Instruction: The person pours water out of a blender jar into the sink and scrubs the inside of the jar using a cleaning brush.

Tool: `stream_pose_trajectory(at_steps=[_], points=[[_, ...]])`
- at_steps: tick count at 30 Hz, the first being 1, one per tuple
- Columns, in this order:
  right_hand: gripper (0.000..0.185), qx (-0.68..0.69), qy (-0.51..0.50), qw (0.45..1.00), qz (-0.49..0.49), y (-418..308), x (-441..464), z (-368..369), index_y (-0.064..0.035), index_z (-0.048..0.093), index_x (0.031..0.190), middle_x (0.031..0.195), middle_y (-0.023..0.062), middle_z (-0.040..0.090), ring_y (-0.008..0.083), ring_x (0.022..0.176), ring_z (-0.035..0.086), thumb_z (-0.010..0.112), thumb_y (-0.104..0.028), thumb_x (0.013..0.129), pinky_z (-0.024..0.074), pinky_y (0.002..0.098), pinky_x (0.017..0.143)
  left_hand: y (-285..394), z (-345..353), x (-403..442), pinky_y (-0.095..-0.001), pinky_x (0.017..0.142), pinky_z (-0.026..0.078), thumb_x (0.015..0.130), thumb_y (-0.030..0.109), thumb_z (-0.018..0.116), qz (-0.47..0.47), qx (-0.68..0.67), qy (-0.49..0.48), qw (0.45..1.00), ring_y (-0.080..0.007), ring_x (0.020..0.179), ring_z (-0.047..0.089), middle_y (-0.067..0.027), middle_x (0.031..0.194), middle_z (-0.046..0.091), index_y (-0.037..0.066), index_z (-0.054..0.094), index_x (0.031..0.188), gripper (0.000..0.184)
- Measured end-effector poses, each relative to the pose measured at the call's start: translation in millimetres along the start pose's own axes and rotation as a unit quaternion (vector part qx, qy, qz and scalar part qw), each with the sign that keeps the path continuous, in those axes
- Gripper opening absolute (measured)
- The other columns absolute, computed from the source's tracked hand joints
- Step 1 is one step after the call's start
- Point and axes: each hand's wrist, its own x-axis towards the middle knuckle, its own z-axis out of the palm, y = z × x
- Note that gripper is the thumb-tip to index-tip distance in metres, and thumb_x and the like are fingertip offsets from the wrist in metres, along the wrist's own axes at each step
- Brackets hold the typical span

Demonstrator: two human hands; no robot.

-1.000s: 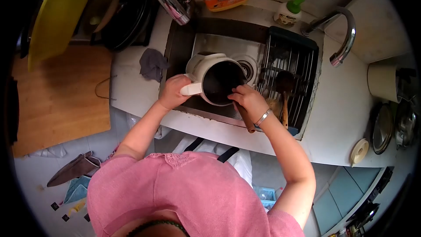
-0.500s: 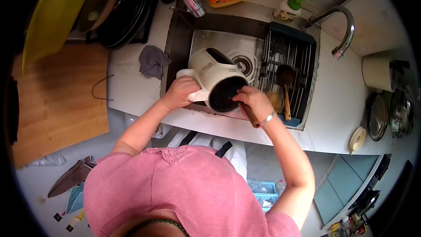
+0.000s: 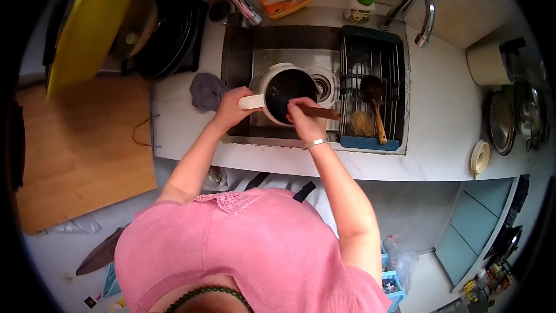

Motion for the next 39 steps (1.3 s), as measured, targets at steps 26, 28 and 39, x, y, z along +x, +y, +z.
stream_pose_trajectory(at_steps=[26,28,39], points=[[0.029,-0.519,-0.233,0.767,-0.296,-91,38,-2,-0.0072,0.07,0.096,0.084,0.0103,0.058,0.023,0.076,0.062,0.065,0.01,0.072,0.0536,0.0274,0.068,-34,-37,26,-0.0311,0.073,0.047,0.07,0.017,0.083,-0.132,-0.066,-0.062,0.987,-0.0135,0.081,0.057,-0.006,0.084,0.063,0.004,0.057,0.093,0.037],[0.031,-0.457,-0.239,0.83,-0.213,-80,41,10,-0.0081,0.07,0.097,0.083,0.0107,0.059,0.0245,0.077,0.062,0.068,0.008,0.071,0.0528,0.0303,0.068,-29,-45,35,-0.0314,0.073,0.047,0.071,0.019,0.082,-0.135,-0.055,-0.096,0.985,-0.0136,0.081,0.057,-0.0062,0.083,0.063,0.004,0.056,0.093,0.037],[0.016,-0.434,-0.091,0.843,-0.303,-69,20,30,-0.0055,0.069,0.094,0.082,0.014,0.064,0.029,0.074,0.063,0.071,-0.017,0.083,0.0485,0.0336,0.067,-52,19,-40,-0.0316,0.07,0.048,0.07,0.022,0.084,-0.225,-0.132,0.152,0.953,-0.0172,0.076,0.061,-0.0088,0.081,0.065,0.005,0.056,0.091,0.039]])
